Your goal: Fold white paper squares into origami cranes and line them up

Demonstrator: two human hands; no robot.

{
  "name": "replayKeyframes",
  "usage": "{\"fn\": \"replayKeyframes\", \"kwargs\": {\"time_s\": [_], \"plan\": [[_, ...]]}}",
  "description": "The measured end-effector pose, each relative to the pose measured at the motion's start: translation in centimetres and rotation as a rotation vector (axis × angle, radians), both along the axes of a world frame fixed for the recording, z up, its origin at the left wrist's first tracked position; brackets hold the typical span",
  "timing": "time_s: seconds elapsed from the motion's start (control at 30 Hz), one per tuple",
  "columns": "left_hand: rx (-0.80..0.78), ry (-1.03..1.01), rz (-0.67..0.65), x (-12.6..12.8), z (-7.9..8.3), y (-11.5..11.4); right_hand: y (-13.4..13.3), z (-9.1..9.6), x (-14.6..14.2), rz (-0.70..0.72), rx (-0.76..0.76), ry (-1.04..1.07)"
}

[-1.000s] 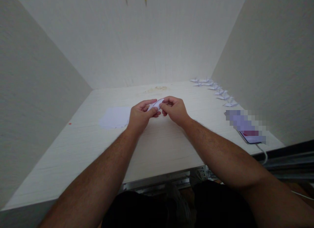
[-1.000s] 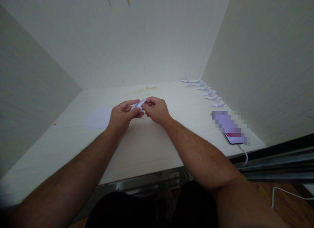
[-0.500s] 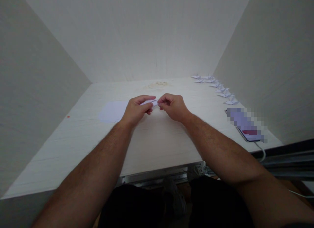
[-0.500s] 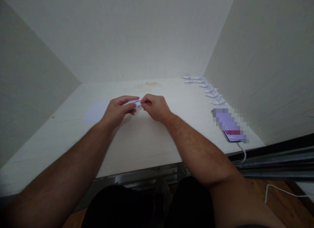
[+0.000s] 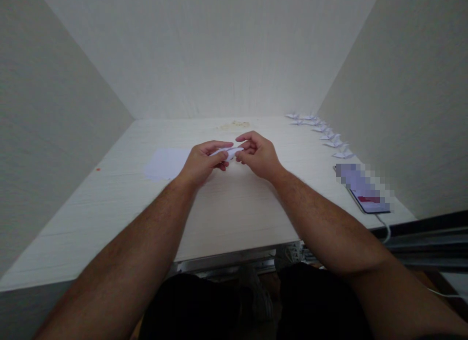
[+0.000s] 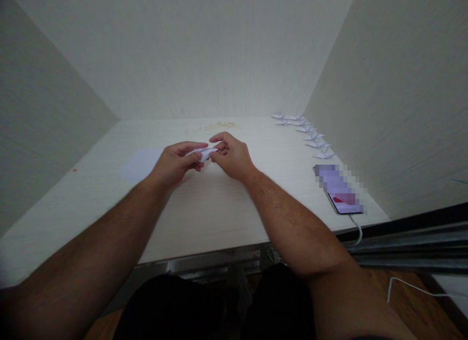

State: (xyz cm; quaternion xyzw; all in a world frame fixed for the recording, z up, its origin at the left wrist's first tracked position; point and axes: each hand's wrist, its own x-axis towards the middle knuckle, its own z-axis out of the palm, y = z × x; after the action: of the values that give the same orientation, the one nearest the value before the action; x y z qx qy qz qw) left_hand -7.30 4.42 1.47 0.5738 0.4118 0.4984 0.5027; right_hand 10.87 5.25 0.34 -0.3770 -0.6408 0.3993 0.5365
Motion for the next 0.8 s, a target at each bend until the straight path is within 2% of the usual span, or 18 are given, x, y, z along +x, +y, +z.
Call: {"fn": "replayKeyframes", "kwargs": {"time_s": [0.23, 0.43, 0.6, 0.8], "plan": [[-0.045, -0.083, -0.059, -0.2, -0.2, 0.0, 0.0, 0.4, 0.0, 0.050, -0.081, 0.053], [-0.123, -0.146, -0.073, 0.4, 0.2, -0.3, -0.3, 0.9, 0.0, -0.034, -0.093, -0.030], [-0.154, -0.192, -0.036, 1.2, 0.3, -0.5, -0.6, 0.8, 0.0, -0.093, -0.056, -0.095], [-0.146, -0.154, -0.043, 1.5, 0.6, -0.7, -0.6, 1.0, 0.0, -0.098, -0.049, 0.021]]}}
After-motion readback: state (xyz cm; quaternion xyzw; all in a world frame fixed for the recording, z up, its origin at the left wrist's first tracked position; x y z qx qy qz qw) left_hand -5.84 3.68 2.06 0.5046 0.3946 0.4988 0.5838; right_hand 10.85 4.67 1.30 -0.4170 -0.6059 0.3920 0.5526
